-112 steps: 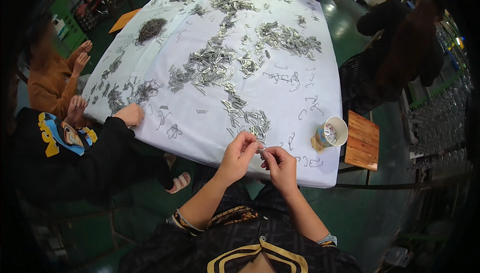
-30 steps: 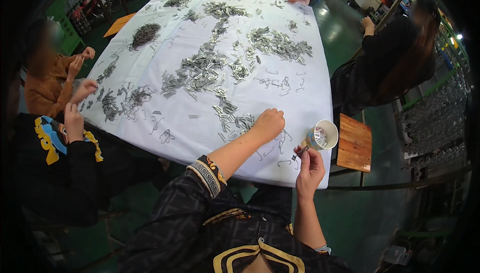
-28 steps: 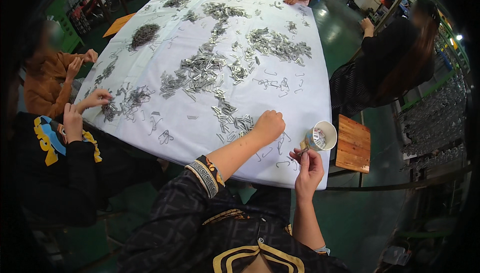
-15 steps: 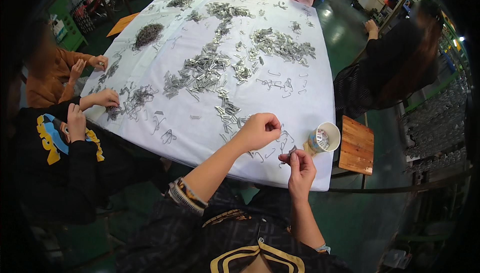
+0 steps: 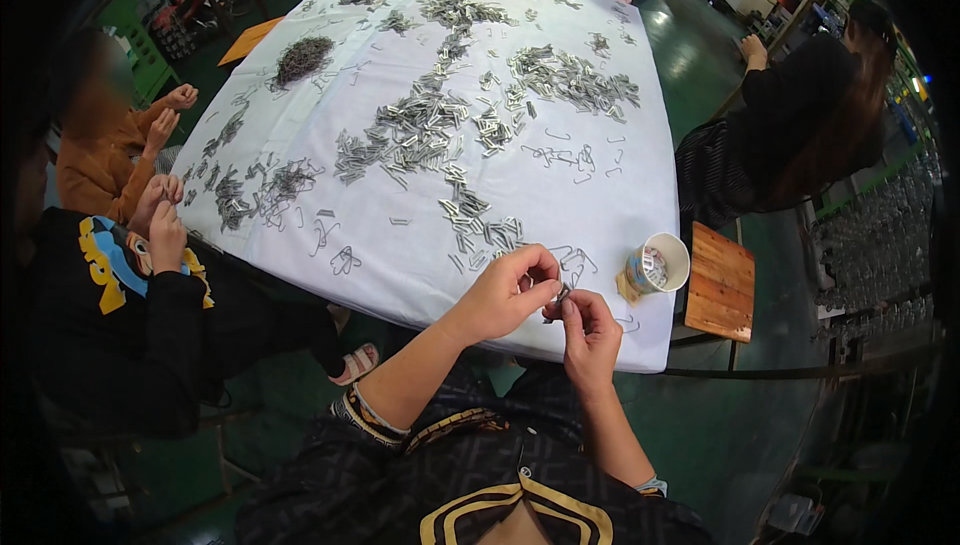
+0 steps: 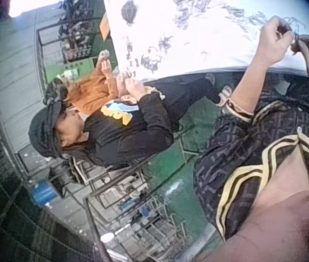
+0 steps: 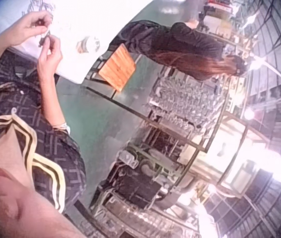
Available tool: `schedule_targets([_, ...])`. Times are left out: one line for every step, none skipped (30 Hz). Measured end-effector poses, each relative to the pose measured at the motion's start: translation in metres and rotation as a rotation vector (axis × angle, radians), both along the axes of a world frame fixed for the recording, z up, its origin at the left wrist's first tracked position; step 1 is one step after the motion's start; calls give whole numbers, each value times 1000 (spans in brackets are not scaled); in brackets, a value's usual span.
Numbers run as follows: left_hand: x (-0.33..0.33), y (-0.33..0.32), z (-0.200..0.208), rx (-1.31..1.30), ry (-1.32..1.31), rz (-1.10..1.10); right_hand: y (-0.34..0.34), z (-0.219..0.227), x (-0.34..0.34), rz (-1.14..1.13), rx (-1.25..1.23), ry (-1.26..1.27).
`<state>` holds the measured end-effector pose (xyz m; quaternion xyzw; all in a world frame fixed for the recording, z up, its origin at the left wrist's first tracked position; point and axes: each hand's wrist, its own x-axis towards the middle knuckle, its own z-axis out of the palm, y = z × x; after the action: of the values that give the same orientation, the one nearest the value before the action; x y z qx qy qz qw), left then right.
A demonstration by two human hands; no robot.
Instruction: The person picks through metal hooks and brackets on a large white surface, sorting individual pieces and hanging some on a metal rack.
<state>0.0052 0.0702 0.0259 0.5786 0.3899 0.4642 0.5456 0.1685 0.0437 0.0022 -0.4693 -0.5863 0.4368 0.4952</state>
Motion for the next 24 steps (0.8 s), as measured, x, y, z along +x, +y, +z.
schedule_targets([0,-1,0,11,-3,0,0,1,0,10,-3,-10])
schedule_targets([0,-2,-1,1,-23,-20,0,2,0,21,-5,-20])
schedule_targets([-1,-3,-2,-10,-43,-38,0,3,0,32,-8,-29])
schedule_targets([-1,-3,-3,-20,-63,-59,-1,4,0,39,-13,-37])
schedule_targets([-1,-4,-4,-5,-75,-37,-2,6,-1,47,-18,-45])
schedule_targets([-2,-6,-5,10,-87,-14,-2,7,-2,55,-23,-52])
schedule_targets([-3,-7,-6,24,-96,8,-2,4,-2,38,18,-75])
schedule_targets([-5,-9,-5,34,-110,28,-1,0,-2,23,60,-98])
schedule_targets([-7,-10,-2,44,-124,49,1,-4,-2,8,101,-121])
schedule_targets([-9,-12,0,54,-138,68,5,-7,-2,-51,73,-86])
schedule_targets([-12,-14,2,80,-122,94,11,-11,-2,-108,45,-50])
schedule_targets([-17,-16,4,105,-106,121,18,-15,-2,-164,16,-15])
schedule_targets([-21,-19,7,132,-88,150,24,-21,0,-145,53,-145])
schedule_targets([-24,-20,11,138,-48,175,32,-29,3,-133,90,-275])
schedule_targets([-26,-22,15,150,-17,196,40,-37,4,-120,127,-405])
schedule_targets([-29,-24,18,163,14,215,46,-46,1,-105,126,-502])
schedule_targets([-31,-25,19,176,45,236,51,-52,-3,-92,164,-576])
schedule_targets([-33,-26,19,168,34,245,55,-57,-7,-79,200,-650])
schedule_targets([-35,-28,20,158,26,260,58,-59,-14,-60,238,-722])
schedule_targets([-36,-30,20,148,18,273,60,-58,-20,-63,235,-743])
schedule_targets([-37,-31,21,143,26,283,63,-60,-24,-67,228,-771])
schedule_targets([-38,-33,22,138,31,294,66,-62,-27,-69,222,-801])
schedule_targets([-39,-34,22,134,36,304,68,-64,-29,-73,216,-831])
schedule_targets([-39,-34,22,140,39,301,71,-64,-29,-60,190,-812])
